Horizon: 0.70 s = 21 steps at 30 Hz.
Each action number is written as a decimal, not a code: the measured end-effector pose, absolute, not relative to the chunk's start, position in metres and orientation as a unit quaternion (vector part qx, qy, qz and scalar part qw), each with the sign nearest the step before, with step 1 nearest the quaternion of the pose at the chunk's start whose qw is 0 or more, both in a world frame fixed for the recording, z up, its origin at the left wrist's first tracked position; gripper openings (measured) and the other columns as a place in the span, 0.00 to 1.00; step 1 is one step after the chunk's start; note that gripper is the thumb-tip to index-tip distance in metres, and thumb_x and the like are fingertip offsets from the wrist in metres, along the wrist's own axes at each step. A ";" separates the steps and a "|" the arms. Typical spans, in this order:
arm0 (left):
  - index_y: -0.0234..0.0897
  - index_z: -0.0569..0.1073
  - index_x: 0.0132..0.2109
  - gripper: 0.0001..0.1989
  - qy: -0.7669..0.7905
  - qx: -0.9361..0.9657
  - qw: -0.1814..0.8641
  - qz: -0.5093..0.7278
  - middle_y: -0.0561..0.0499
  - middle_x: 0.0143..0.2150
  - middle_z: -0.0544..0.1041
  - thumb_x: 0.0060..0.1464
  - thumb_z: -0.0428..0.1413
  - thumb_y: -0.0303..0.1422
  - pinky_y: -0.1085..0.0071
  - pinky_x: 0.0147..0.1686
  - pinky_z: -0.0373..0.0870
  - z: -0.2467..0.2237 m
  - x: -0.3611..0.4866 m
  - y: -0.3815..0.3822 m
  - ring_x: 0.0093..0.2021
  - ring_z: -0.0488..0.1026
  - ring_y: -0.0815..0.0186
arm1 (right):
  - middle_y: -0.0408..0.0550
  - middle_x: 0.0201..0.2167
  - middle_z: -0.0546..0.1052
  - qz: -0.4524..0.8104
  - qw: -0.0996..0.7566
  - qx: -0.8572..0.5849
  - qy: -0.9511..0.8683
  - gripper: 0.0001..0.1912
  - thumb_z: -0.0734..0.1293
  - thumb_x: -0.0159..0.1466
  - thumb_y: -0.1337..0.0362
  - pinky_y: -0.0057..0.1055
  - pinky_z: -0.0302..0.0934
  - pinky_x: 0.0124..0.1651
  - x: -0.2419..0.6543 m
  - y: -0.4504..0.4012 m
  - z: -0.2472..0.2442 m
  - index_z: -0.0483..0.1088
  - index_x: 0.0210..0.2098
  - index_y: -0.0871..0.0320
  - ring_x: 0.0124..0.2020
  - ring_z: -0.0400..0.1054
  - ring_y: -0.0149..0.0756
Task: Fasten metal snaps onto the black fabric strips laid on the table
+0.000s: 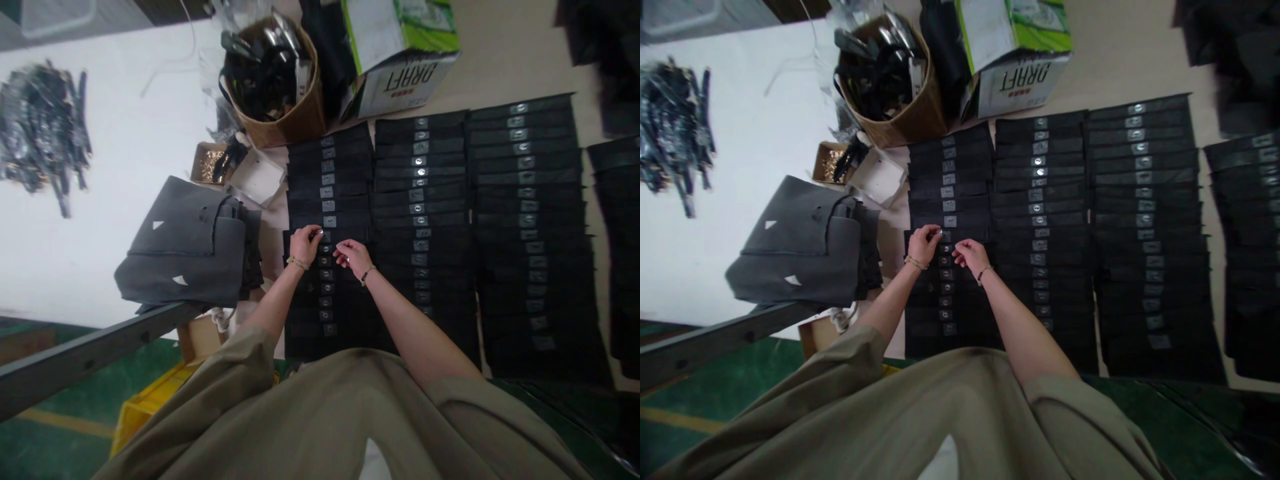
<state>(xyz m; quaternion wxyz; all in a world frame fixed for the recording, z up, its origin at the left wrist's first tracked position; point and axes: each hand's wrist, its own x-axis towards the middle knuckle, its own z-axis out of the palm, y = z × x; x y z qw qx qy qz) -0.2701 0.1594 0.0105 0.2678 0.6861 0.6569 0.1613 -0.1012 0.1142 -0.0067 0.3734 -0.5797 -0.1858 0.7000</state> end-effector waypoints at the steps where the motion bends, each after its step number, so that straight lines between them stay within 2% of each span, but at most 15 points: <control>1: 0.43 0.78 0.48 0.09 0.653 0.689 0.268 0.161 0.51 0.45 0.82 0.62 0.57 0.35 0.65 0.49 0.66 0.011 -0.268 0.161 0.47 0.74 0.60 | 0.43 0.23 0.77 0.700 0.373 -0.580 -0.186 0.10 0.72 0.57 0.62 0.19 0.53 0.16 -0.101 0.114 -0.006 0.68 0.31 0.60 0.16 0.67 0.25; 7: 0.46 0.78 0.48 0.09 0.660 0.699 0.240 0.137 0.51 0.51 0.80 0.64 0.56 0.37 0.63 0.51 0.63 0.006 -0.243 0.181 0.53 0.71 0.58 | 0.42 0.22 0.76 0.695 0.368 -0.587 -0.191 0.07 0.70 0.59 0.64 0.18 0.52 0.15 -0.102 0.115 -0.006 0.68 0.32 0.60 0.15 0.66 0.24; 13: 0.48 0.79 0.48 0.09 0.677 0.684 0.236 0.137 0.53 0.49 0.80 0.62 0.57 0.38 0.63 0.49 0.62 -0.002 -0.235 0.191 0.52 0.71 0.59 | 0.42 0.21 0.76 0.691 0.364 -0.591 -0.203 0.07 0.70 0.59 0.64 0.18 0.53 0.14 -0.102 0.115 -0.007 0.68 0.32 0.60 0.15 0.66 0.25; 21: 0.49 0.81 0.45 0.09 0.664 0.691 0.254 0.130 0.51 0.48 0.80 0.60 0.59 0.38 0.61 0.48 0.64 -0.003 -0.238 0.198 0.51 0.72 0.55 | 0.42 0.21 0.76 0.689 0.362 -0.592 -0.209 0.07 0.70 0.60 0.64 0.19 0.53 0.14 -0.102 0.116 -0.008 0.68 0.32 0.60 0.15 0.66 0.25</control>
